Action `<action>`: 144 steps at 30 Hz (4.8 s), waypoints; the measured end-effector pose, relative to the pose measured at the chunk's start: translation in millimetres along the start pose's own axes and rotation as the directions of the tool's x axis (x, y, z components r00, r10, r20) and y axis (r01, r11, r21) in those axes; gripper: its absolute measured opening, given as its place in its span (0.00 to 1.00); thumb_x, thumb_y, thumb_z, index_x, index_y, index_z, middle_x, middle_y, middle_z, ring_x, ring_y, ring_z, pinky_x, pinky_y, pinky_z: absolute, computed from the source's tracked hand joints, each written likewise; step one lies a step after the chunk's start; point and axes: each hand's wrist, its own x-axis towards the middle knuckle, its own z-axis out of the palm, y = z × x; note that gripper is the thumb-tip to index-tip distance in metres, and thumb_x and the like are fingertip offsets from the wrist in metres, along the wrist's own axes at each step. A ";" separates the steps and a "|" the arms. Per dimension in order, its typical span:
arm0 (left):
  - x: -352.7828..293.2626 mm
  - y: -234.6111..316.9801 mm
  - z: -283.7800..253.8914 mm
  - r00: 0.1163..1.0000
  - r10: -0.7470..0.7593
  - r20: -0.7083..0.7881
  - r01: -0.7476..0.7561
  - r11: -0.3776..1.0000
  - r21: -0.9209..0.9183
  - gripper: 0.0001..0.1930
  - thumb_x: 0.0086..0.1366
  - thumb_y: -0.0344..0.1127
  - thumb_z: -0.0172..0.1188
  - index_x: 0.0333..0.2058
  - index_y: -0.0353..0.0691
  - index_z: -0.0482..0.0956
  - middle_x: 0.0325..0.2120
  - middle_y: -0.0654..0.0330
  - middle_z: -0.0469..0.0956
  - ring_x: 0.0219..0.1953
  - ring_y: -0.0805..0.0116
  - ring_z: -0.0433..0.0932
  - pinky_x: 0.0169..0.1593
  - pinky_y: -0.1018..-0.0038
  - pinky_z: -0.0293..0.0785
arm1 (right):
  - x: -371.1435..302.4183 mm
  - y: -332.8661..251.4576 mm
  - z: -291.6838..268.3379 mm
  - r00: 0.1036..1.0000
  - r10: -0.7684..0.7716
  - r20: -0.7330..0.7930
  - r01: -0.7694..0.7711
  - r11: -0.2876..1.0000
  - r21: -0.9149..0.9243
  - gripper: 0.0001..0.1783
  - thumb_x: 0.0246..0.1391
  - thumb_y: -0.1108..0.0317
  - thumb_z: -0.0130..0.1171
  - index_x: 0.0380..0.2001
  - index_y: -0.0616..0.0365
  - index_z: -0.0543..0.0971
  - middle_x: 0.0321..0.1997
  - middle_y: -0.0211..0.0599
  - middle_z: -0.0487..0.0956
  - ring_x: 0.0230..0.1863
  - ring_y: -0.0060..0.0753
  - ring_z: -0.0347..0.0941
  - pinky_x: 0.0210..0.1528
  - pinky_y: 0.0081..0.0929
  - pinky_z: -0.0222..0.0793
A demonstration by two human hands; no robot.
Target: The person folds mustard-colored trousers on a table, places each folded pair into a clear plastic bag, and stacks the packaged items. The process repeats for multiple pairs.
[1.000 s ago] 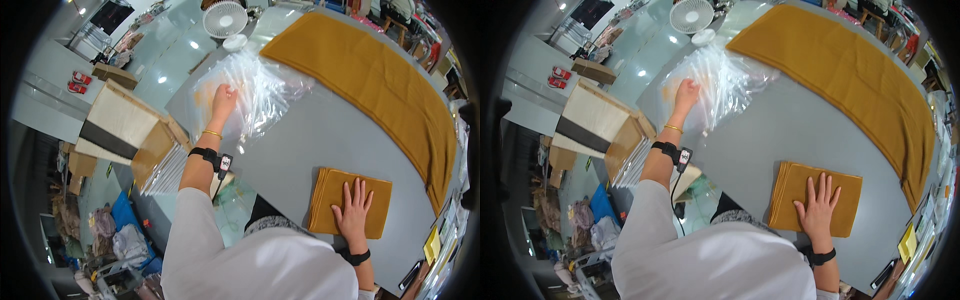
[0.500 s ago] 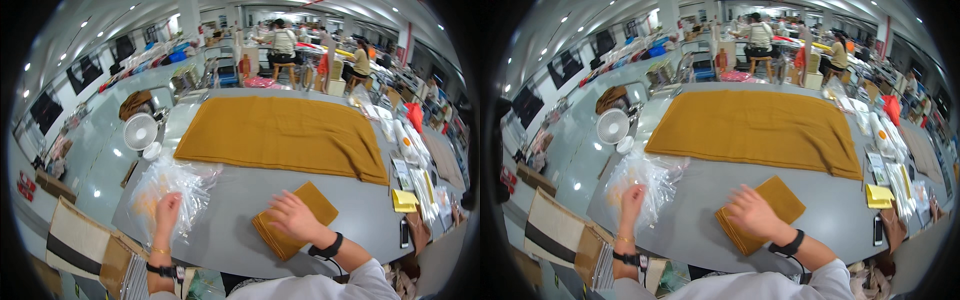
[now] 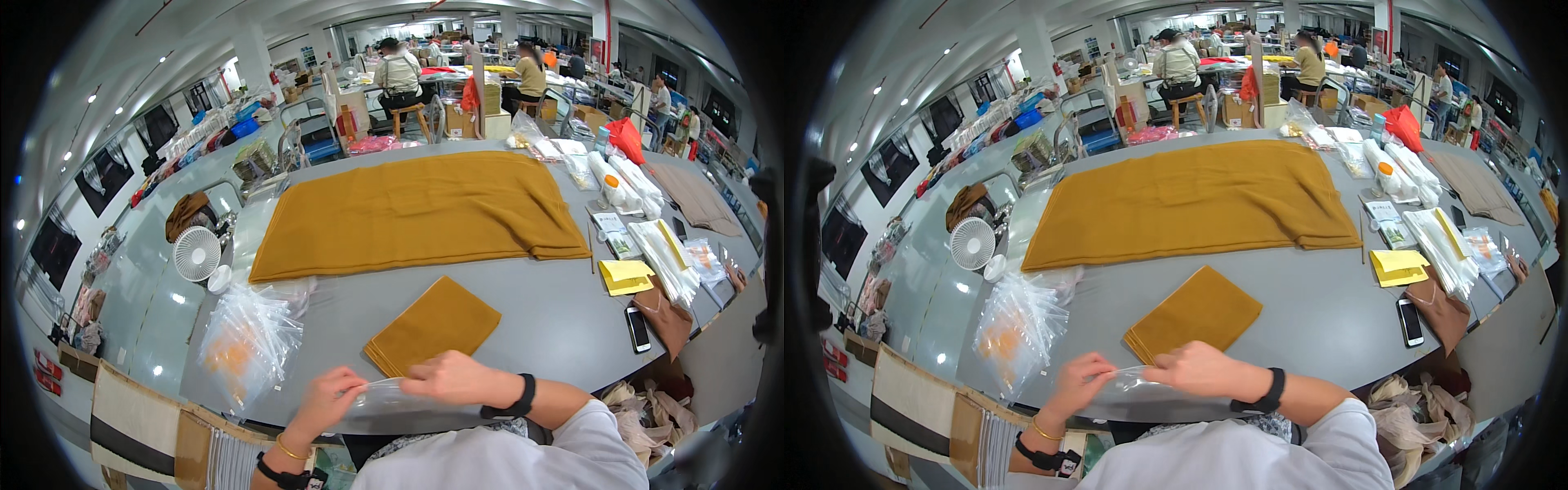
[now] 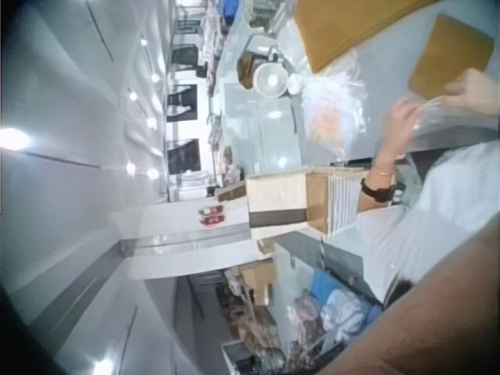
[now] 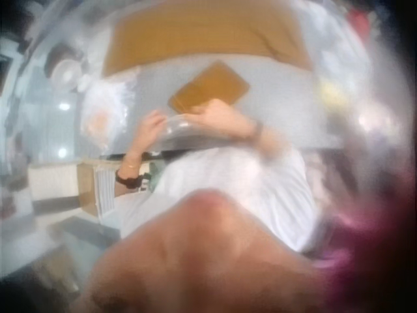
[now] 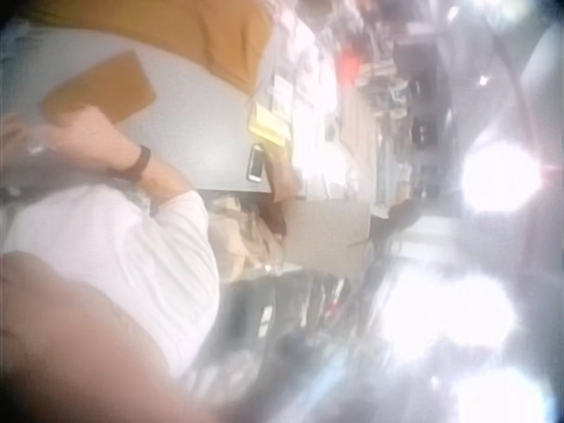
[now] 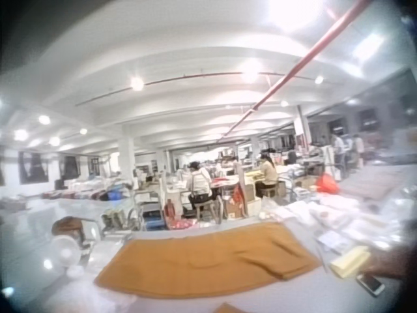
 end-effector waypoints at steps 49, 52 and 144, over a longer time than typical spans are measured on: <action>43.5 -60.7 154.8 0.988 -0.101 0.119 0.091 0.992 0.088 0.22 0.65 0.24 0.56 0.58 0.39 0.75 0.51 0.54 0.75 0.43 0.42 0.81 0.45 0.52 0.80 | -46.6 30.4 81.6 0.765 0.577 -0.286 -0.545 0.817 0.189 0.23 0.42 0.74 0.74 0.46 0.57 0.86 0.58 0.41 0.82 0.54 0.49 0.78 0.53 0.40 0.77; 53.0 -47.0 147.3 0.998 -0.036 0.048 0.031 0.995 0.094 0.26 0.64 0.21 0.53 0.61 0.39 0.72 0.54 0.53 0.74 0.46 0.40 0.81 0.46 0.50 0.79 | -38.9 15.0 105.3 0.803 0.574 -0.162 -0.579 0.815 0.018 0.24 0.45 0.66 0.76 0.48 0.54 0.87 0.61 0.43 0.80 0.62 0.49 0.75 0.59 0.43 0.72; 60.5 -102.5 80.9 0.984 0.057 0.171 -0.129 0.883 0.452 0.36 0.66 0.55 0.65 0.70 0.52 0.71 0.77 0.56 0.57 0.79 0.41 0.48 0.76 0.31 0.37 | 26.4 115.5 108.1 0.970 0.209 0.122 -0.189 0.970 -0.155 0.46 0.59 0.29 0.56 0.73 0.44 0.68 0.78 0.42 0.63 0.79 0.52 0.55 0.78 0.56 0.50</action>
